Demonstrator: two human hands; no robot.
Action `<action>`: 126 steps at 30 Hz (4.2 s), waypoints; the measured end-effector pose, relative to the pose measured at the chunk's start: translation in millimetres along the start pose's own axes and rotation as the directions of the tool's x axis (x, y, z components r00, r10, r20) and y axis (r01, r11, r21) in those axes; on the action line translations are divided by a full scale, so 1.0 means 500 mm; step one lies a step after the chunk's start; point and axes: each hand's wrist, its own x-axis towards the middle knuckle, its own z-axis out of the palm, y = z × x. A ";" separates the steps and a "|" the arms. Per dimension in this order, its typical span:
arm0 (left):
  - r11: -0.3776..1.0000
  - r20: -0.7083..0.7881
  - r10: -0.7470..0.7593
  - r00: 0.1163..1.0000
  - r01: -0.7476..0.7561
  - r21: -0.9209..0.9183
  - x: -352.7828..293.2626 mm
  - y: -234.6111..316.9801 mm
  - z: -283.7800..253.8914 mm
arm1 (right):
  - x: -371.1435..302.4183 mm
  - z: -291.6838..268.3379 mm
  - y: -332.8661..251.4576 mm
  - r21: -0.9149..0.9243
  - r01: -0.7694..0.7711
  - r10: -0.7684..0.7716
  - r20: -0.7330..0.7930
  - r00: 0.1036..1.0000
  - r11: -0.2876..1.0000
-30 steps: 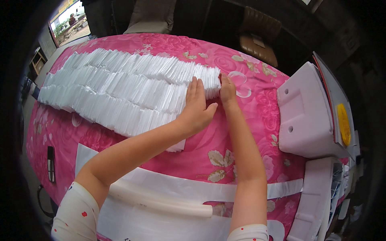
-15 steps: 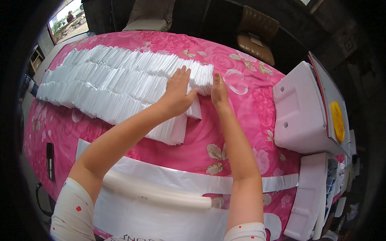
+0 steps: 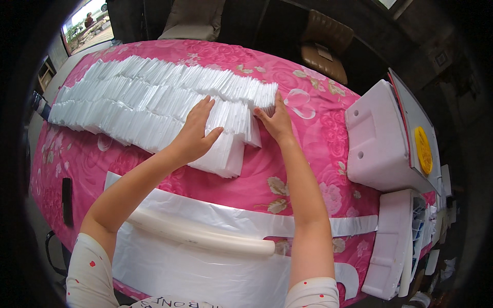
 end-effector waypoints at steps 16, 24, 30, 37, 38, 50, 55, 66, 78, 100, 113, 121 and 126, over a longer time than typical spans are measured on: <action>0.995 -0.028 0.087 0.996 -0.088 -0.037 -0.025 -0.027 0.003 | -0.016 -0.001 -0.005 -0.109 -0.083 0.076 -0.070 0.995 0.990; 0.995 -0.025 0.079 0.997 -0.080 -0.061 -0.033 -0.032 -0.013 | -0.024 -0.024 0.007 -0.230 -0.090 0.073 -0.079 0.994 0.969; 0.996 -0.011 0.054 0.998 -0.055 -0.064 -0.053 -0.039 -0.031 | -0.032 -0.026 0.015 -0.248 -0.073 0.058 -0.064 0.996 0.966; 0.992 0.024 0.056 0.998 -0.053 -0.111 -0.113 -0.029 -0.074 | -0.079 -0.058 0.024 -0.336 -0.029 -0.003 -0.095 0.996 0.942; 0.993 0.028 0.051 0.998 -0.048 -0.112 -0.127 -0.027 -0.084 | -0.092 -0.063 0.021 -0.324 -0.016 -0.013 -0.085 0.996 0.946; 0.992 0.134 -0.050 0.990 0.064 -0.105 -0.261 0.008 -0.186 | -0.077 -0.093 -0.015 -0.358 -0.042 0.028 -0.044 0.999 0.933; 0.981 0.150 -0.115 0.982 0.136 -0.137 -0.266 -0.010 -0.197 | -0.004 -0.049 0.018 -0.204 0.056 -0.035 0.105 0.994 0.977; 0.979 0.162 -0.090 0.983 0.117 -0.166 -0.276 -0.033 -0.177 | -0.020 -0.001 -0.005 -0.513 0.006 -0.057 -0.083 0.995 0.858; 0.973 0.149 -0.118 0.982 0.144 -0.180 -0.296 -0.042 -0.189 | -0.052 -0.042 -0.010 -0.421 -0.123 0.124 -0.026 0.992 0.898; 0.966 0.247 0.146 0.958 -0.085 -0.242 -0.597 0.170 -0.133 | -0.752 -0.146 -0.405 -0.362 -0.061 0.184 0.317 0.930 0.930; 0.950 0.476 0.286 0.832 -0.312 -0.027 -0.677 0.275 -0.034 | -0.932 -0.170 -0.346 -0.354 0.095 0.022 0.313 0.949 0.930; 0.962 0.404 0.273 0.873 -0.241 -0.129 -0.681 0.316 0.027 | -1.013 -0.495 -0.062 -0.632 -0.357 0.299 -0.202 0.933 0.688; 0.957 0.448 0.290 0.846 -0.270 -0.110 -0.687 0.351 0.035 | -1.059 -0.546 -0.052 -0.668 -0.540 0.349 -0.413 0.841 0.512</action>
